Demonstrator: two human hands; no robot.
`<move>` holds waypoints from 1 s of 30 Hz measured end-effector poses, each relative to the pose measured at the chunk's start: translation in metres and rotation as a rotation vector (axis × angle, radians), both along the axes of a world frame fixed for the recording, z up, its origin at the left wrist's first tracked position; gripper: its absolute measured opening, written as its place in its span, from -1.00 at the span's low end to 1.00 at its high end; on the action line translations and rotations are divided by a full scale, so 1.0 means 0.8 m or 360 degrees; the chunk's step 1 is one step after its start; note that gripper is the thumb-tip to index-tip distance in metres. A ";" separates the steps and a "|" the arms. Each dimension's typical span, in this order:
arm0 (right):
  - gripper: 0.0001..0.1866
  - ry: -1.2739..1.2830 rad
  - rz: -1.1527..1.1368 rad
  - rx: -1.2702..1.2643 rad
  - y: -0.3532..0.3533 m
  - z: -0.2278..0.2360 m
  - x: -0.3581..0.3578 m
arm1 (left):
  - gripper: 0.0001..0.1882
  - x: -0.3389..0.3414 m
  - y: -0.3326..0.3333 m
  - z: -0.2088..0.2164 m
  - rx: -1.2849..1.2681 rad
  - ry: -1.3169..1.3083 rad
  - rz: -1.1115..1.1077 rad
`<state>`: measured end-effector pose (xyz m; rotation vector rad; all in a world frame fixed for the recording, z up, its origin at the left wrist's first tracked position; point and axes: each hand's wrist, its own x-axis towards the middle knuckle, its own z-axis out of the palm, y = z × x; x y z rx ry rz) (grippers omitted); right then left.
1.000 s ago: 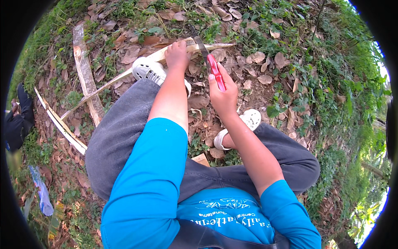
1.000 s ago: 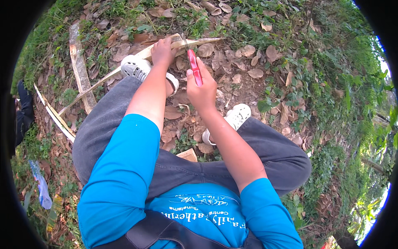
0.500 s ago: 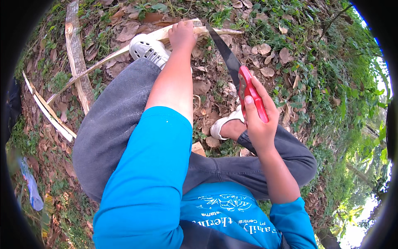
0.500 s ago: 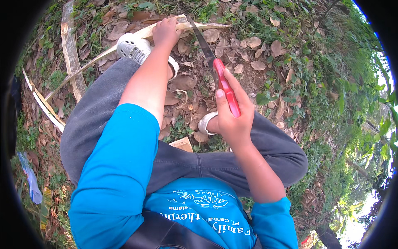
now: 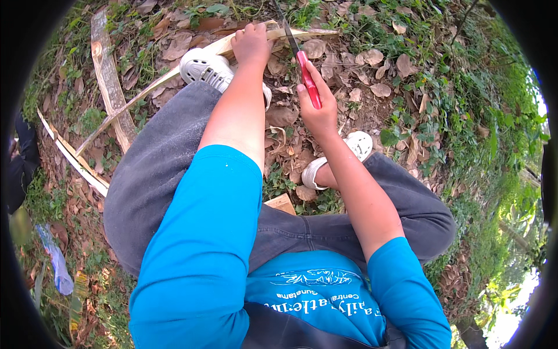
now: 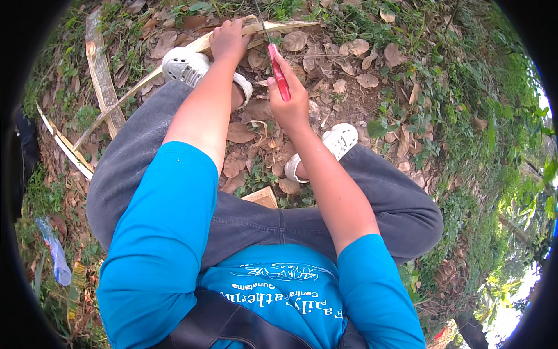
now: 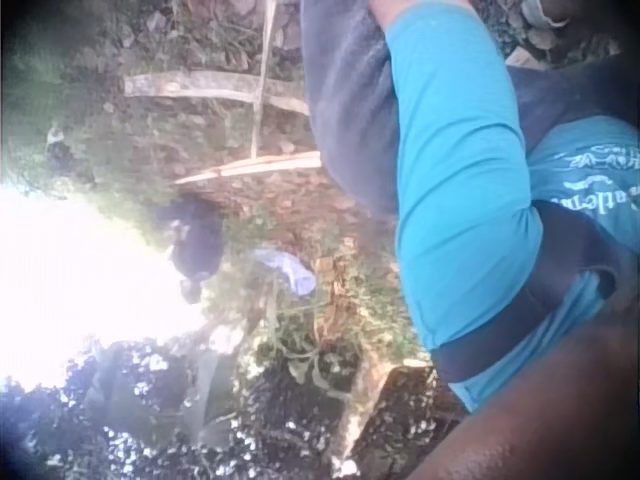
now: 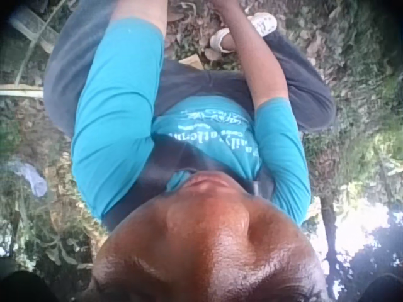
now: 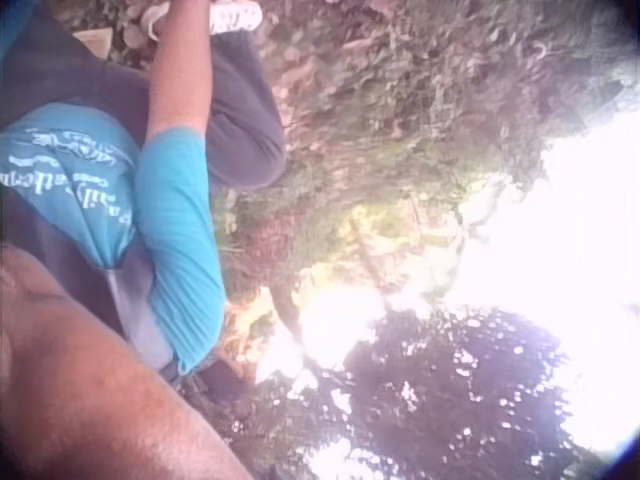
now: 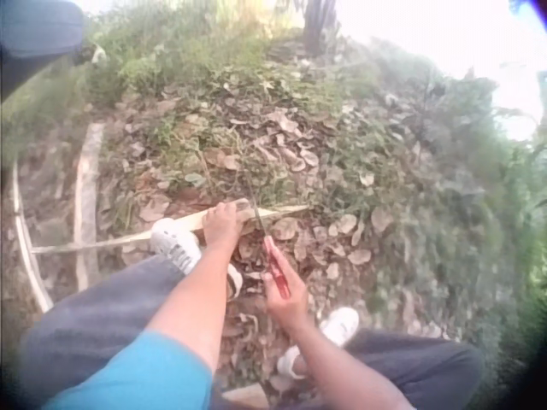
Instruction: The person sits on the ground and uses a red knife to shave and shape a long, thin piece of wood. They repeatedly scrape the surface to smooth it and occasionally inspect the wood by holding it up.
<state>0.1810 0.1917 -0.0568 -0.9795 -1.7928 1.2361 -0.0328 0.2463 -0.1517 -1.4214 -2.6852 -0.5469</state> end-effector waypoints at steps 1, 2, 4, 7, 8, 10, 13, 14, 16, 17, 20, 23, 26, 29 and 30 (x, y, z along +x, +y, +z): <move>-0.41 0.0003 0.0004 -0.0011 0.002 -0.002 0.004 | -0.53 -0.001 0.001 0.002 -0.0011 -0.0017 0.0005; -0.41 0.0007 0.0005 -0.0020 0.007 0.000 0.006 | -0.53 -0.002 0.005 0.004 -0.0021 -0.0033 0.0006; -0.42 -0.0031 0.0003 -0.0055 0.016 0.004 0.010 | -0.54 -0.001 0.010 0.013 -0.0087 -0.0067 0.0016; -0.43 -0.0061 -0.0007 -0.0048 0.033 0.016 0.012 | -0.57 -0.002 0.028 0.018 -0.0213 -0.0045 -0.0034; -0.43 -0.0062 -0.0008 -0.0038 0.041 0.021 0.014 | -0.57 0.004 0.038 0.024 -0.0251 -0.0038 -0.0036; -0.43 -0.0080 -0.0007 -0.0036 0.052 0.029 0.022 | -0.58 0.007 0.052 0.034 -0.0347 -0.0095 -0.0050; -0.43 -0.0001 0.0072 -0.0146 0.069 0.020 0.032 | -0.59 0.001 0.059 0.040 -0.0492 -0.0305 -0.0089; -0.43 0.0044 0.0098 -0.0171 0.066 0.015 0.031 | -0.58 0.003 0.055 0.037 -0.0430 -0.0219 -0.0100; -0.41 0.0068 0.0068 -0.0134 0.052 0.007 0.032 | -0.57 0.011 0.039 0.030 -0.0321 -0.0066 -0.0102; -0.41 0.0082 0.0031 -0.0125 0.043 0.004 0.031 | -0.56 0.016 0.036 0.030 -0.0275 -0.0054 -0.0096; -0.41 0.0042 -0.0029 -0.0108 0.017 -0.014 0.031 | -0.55 0.016 0.037 0.021 -0.0206 0.0077 -0.0114; -0.42 -0.0053 -0.0048 -0.0028 0.011 -0.011 0.035 | -0.54 0.016 0.038 0.019 -0.0267 0.0054 -0.0105; -0.40 -0.0146 -0.0013 -0.0241 0.020 0.013 0.034 | -0.52 0.016 0.039 0.018 -0.0318 0.0029 -0.0073; -0.38 -0.0184 -0.0029 0.0096 0.017 -0.003 0.030 | -0.51 0.018 0.042 0.017 -0.0306 0.0031 -0.0039; -0.35 -0.0158 -0.0020 -0.0022 0.013 -0.015 0.034 | -0.52 0.018 0.042 0.015 -0.0274 0.0026 -0.0025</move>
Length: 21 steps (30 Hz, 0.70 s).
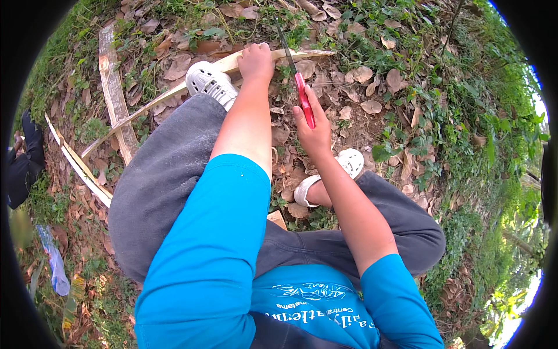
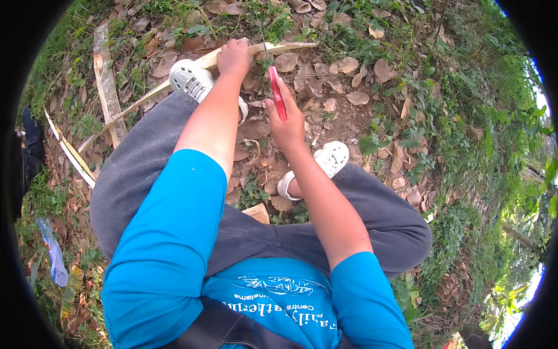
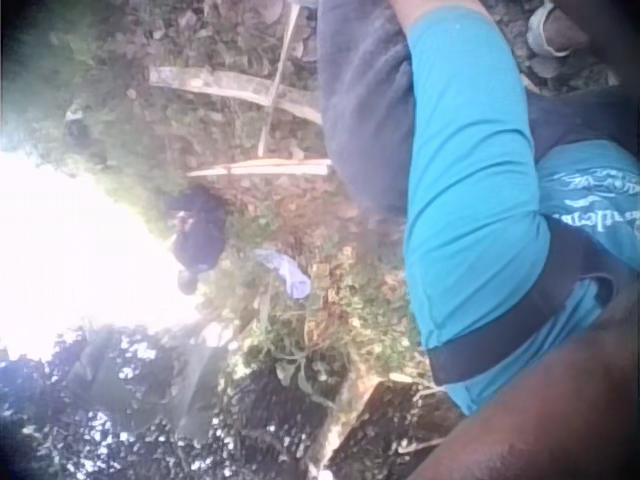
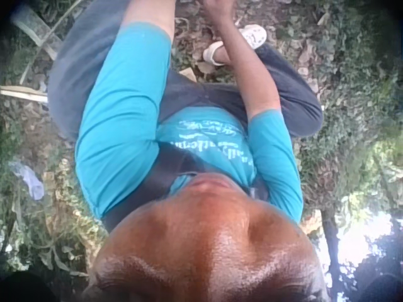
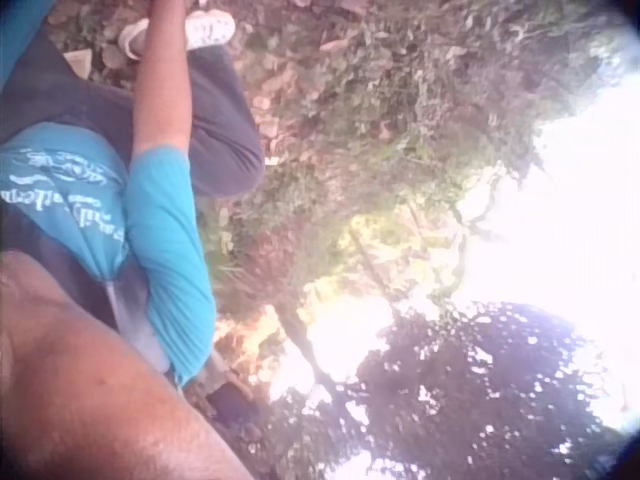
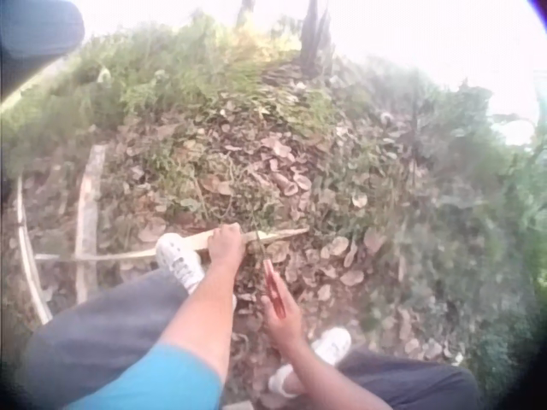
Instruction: The person sits on the ground and uses a red knife to shave and shape a long, thin piece of wood. They repeatedly scrape the surface to smooth it and occasionally inspect the wood by holding it up.
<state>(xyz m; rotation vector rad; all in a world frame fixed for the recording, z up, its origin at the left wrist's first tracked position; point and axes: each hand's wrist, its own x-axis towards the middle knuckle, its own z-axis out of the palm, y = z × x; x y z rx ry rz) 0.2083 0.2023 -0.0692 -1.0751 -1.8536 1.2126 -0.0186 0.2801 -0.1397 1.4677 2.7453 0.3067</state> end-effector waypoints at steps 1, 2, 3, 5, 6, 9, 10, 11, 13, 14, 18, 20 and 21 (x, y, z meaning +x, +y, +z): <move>-0.33 0.0020 -0.0003 -0.0122 -0.005 -0.018 0.009 | -0.52 0.003 -0.001 -0.003 0.0028 -0.0010 0.0010; -0.31 0.0040 -0.0003 -0.0253 -0.010 -0.023 0.015 | -0.54 0.004 -0.005 -0.002 0.0080 -0.0058 -0.0009; -0.26 -0.0129 0.0021 -0.0272 -0.015 -0.025 0.025 | -0.55 0.004 -0.009 -0.001 0.0132 -0.0106 -0.0027; -0.26 -0.0228 0.0006 -0.0273 -0.024 -0.034 0.026 | -0.56 0.004 -0.015 -0.008 0.0304 -0.0073 -0.0047; -0.25 -0.0279 -0.0006 -0.0272 -0.028 -0.041 0.026 | -0.56 0.003 -0.013 -0.010 0.0322 -0.0088 -0.0054; -0.25 -0.0372 -0.0033 -0.0206 -0.021 -0.038 0.029 | -0.56 0.003 -0.011 -0.017 0.0324 -0.0138 -0.0074; -0.25 -0.0455 -0.0043 -0.0286 -0.015 -0.024 0.029 | -0.56 0.003 -0.010 -0.015 0.0296 -0.0158 -0.0052; -0.28 -0.0354 -0.0052 -0.0126 -0.003 -0.014 0.025 | -0.56 0.003 -0.010 -0.012 0.0269 -0.0180 -0.0031; -0.37 -0.0156 -0.0052 -0.0225 0.028 0.046 -0.004 | -0.56 -0.007 -0.021 -0.017 0.0317 -0.0136 0.0018; -0.40 -0.0098 -0.0040 -0.0220 0.035 0.061 -0.013 | -0.56 -0.009 -0.023 -0.021 0.0341 -0.0116 0.0027; -0.50 0.0095 -0.0091 0.0143 0.052 0.069 -0.016 | -0.59 0.008 0.002 -0.004 0.0156 -0.0260 -0.0003; -0.55 0.0117 -0.0137 -0.0064 0.020 0.090 -0.008 | -0.61 -0.001 0.003 -0.001 0.0111 -0.0257 0.0028; -0.57 0.0060 -0.0147 -0.0048 0.003 0.101 0.002 | -0.62 -0.004 -0.002 -0.003 0.0076 -0.0258 0.0050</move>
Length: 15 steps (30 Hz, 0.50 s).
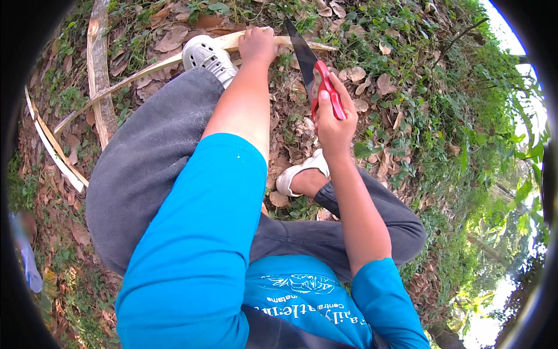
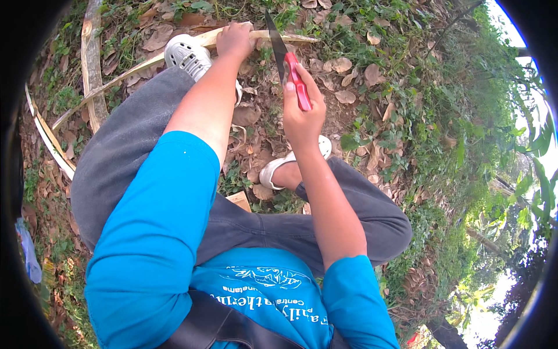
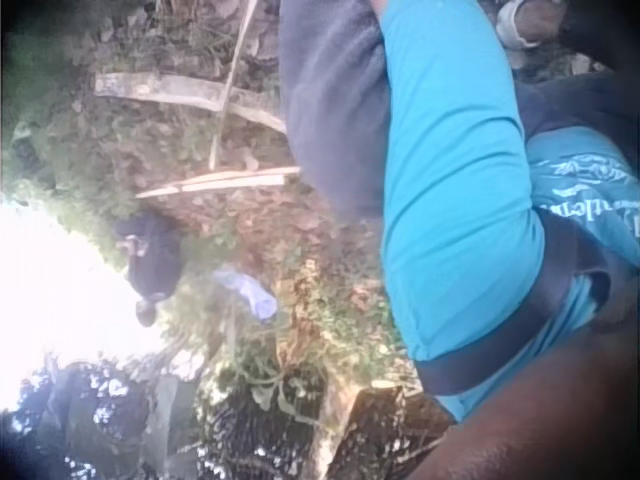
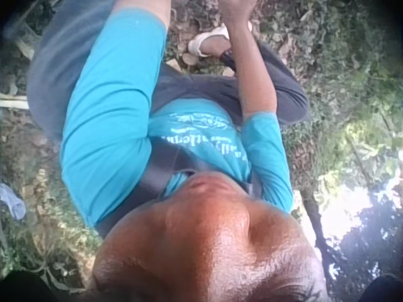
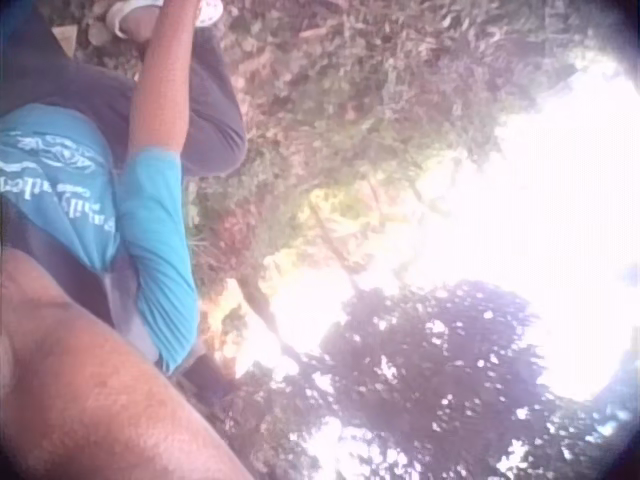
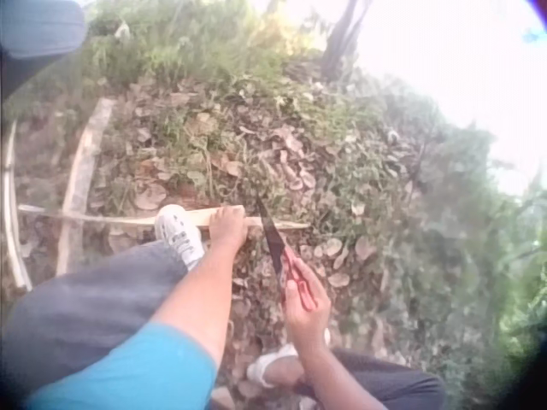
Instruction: The person sits on the ground and uses a red knife to shave and shape a long, thin piece of wood. They repeatedly scrape the surface to smooth it and occasionally inspect the wood by holding it up.
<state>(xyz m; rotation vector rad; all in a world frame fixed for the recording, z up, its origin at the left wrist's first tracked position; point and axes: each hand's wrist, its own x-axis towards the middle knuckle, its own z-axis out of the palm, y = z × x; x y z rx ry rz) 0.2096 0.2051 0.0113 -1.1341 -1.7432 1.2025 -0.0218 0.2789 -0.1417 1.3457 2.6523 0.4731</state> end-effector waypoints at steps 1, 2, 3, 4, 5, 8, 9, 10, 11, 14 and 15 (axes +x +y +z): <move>-0.59 -0.0058 -0.0010 0.0008 -0.017 0.012 0.011 | -0.62 -0.005 -0.008 -0.001 0.0006 0.0008 0.0033; -0.60 -0.0077 -0.0020 -0.0017 -0.026 0.027 0.024 | -0.62 -0.003 -0.007 0.000 0.0015 0.0009 0.0026; -0.62 -0.0098 -0.0023 -0.0044 -0.034 0.041 0.038 | -0.62 -0.001 -0.006 0.000 0.0023 0.0011 0.0024; -0.63 -0.0120 -0.0029 -0.0065 -0.043 0.058 0.051 | -0.61 0.001 -0.004 0.002 0.0042 0.0000 0.0015; -0.63 -0.0140 -0.0031 -0.0090 -0.039 0.070 0.054 | -0.61 0.002 -0.005 0.001 0.0053 -0.0004 0.0014; -0.64 -0.0123 -0.0016 -0.0105 -0.022 0.085 0.042 | -0.59 -0.004 -0.007 -0.001 0.0020 -0.0021 0.0018; -0.64 -0.0091 -0.0025 -0.0077 -0.012 0.077 0.026 | -0.65 -0.007 -0.003 -0.002 0.0048 -0.0012 0.0038; -0.64 -0.0053 -0.0036 -0.0040 0.001 0.061 0.009 | -0.70 -0.011 0.003 -0.005 0.0073 -0.0003 0.0058; -0.65 -0.0054 -0.0057 0.0059 0.021 0.029 -0.003 | -0.73 -0.002 0.005 -0.009 0.0098 -0.0007 0.0045; -0.68 -0.0013 -0.0164 0.0177 0.068 -0.038 -0.042 | -0.74 0.011 0.014 0.002 0.0079 -0.0027 -0.0023; -0.67 0.0075 -0.0130 0.0157 0.071 -0.044 -0.051 | -0.74 0.006 0.011 0.008 0.0078 -0.0038 -0.0018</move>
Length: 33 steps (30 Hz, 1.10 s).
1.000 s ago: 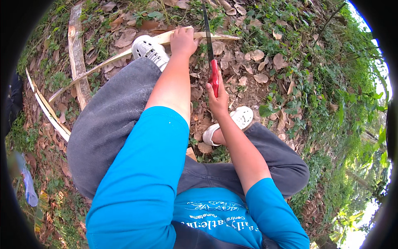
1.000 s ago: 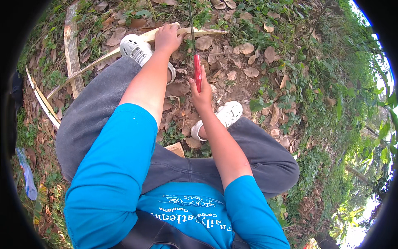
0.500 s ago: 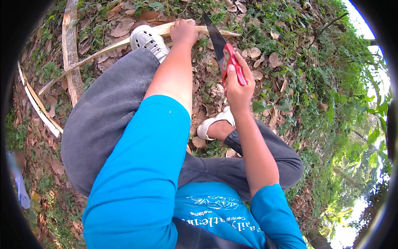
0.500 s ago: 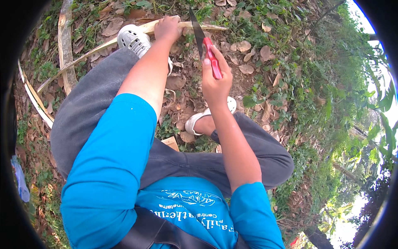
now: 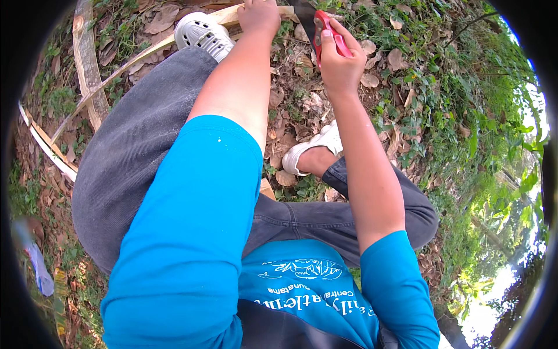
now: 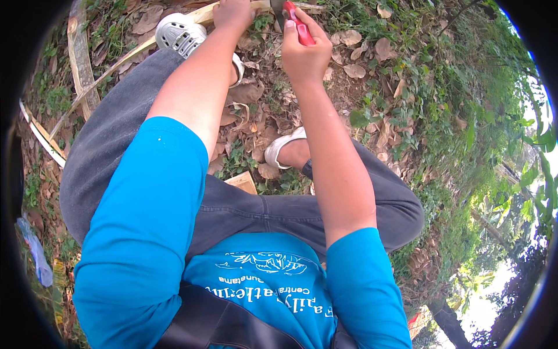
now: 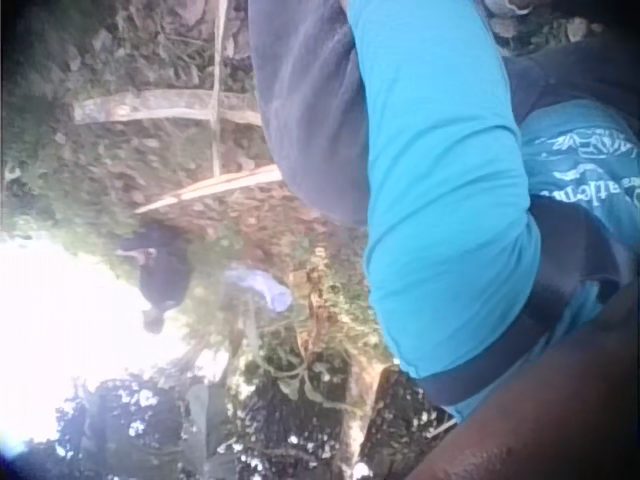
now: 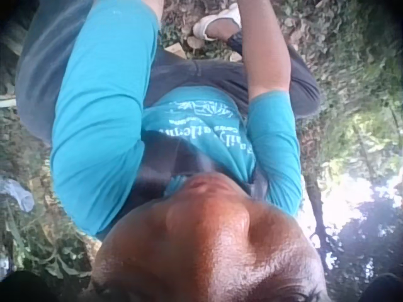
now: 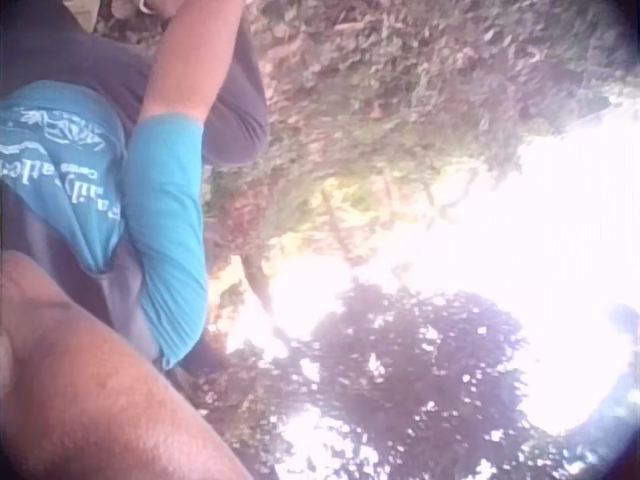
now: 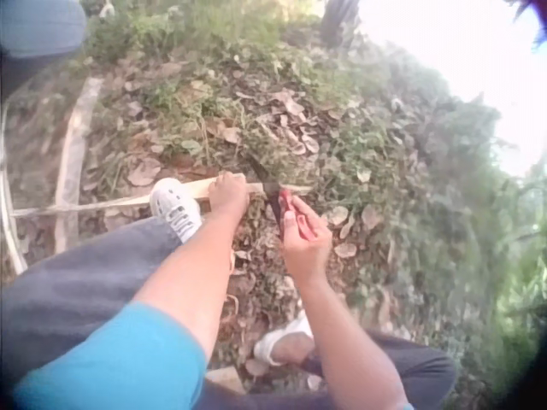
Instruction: The person sits on the ground and uses a red knife to shave and shape a long, thin piece of wood. They repeatedly scrape the surface to smooth it and occasionally inspect the wood by holding it up.
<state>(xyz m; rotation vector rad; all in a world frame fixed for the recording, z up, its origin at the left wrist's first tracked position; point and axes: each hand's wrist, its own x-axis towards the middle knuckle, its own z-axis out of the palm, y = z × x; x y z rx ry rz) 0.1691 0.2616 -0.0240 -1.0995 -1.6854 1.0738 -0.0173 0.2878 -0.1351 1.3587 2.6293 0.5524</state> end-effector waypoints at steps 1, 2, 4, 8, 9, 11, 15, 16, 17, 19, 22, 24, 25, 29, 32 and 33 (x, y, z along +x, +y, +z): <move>-0.69 0.0026 0.0049 -0.0045 -0.007 0.002 -0.003 | -0.74 -0.005 -0.007 0.003 -0.0021 -0.0033 0.0019; -0.67 -0.0020 0.0053 -0.0007 -0.013 -0.006 0.003 | -0.75 -0.009 -0.010 0.008 -0.0029 -0.0067 0.0033; -0.60 0.0089 0.0124 0.0094 -0.034 -0.026 0.013 | -0.75 -0.013 -0.012 0.013 -0.0009 -0.0056 0.0043; -0.34 -0.0228 0.0143 -0.0232 -0.095 -0.109 0.062 | -0.75 -0.007 -0.013 0.009 0.0091 0.0016 0.0027; -0.32 -0.0272 0.0138 -0.0275 -0.096 -0.114 0.072 | -0.75 -0.005 -0.011 0.008 0.0122 0.0010 0.0021; -0.28 -0.0346 0.0134 -0.0370 -0.097 -0.098 0.075 | -0.79 -0.005 -0.011 0.016 0.0040 0.0013 -0.0018; -0.30 -0.0367 0.0263 -0.0533 -0.057 -0.007 0.054 | -0.60 -0.022 -0.018 -0.014 -0.0078 0.0098 0.0044; -0.34 -0.0393 0.0246 -0.0530 -0.047 0.007 0.052 | -0.60 -0.020 -0.016 -0.011 -0.0118 0.0031 0.0005; -0.35 -0.0409 0.0260 -0.0421 -0.039 0.006 0.054 | -0.59 -0.019 -0.015 -0.008 -0.0160 -0.0035 -0.0031; -0.36 -0.0391 0.0271 -0.0326 -0.034 0.004 0.056 | -0.59 -0.015 -0.013 -0.006 -0.0195 -0.0010 -0.0070; -0.37 -0.0287 0.0270 -0.0349 -0.047 -0.015 0.060 | -0.56 -0.009 -0.017 -0.014 -0.0098 0.0179 -0.0088; -0.36 -0.0224 0.0259 -0.0324 -0.066 -0.049 0.073 | -0.53 -0.003 -0.021 -0.021 0.0004 0.0237 -0.0073; -0.35 -0.0386 0.0253 -0.0260 -0.082 -0.062 0.079 | -0.53 -0.003 -0.022 -0.023 0.0040 0.0225 -0.0089; -0.33 -0.0397 0.0190 -0.0642 -0.100 -0.077 0.074 | -0.40 0.002 -0.020 -0.030 0.0002 0.0183 -0.0132; -0.45 0.0098 0.0046 -0.0401 -0.046 0.003 0.016 | -0.33 -0.005 -0.027 -0.041 -0.0125 0.0195 -0.0097; -0.49 0.0271 -0.0032 -0.0359 -0.026 0.041 -0.006 | -0.31 -0.003 -0.025 -0.044 -0.0165 0.0195 -0.0099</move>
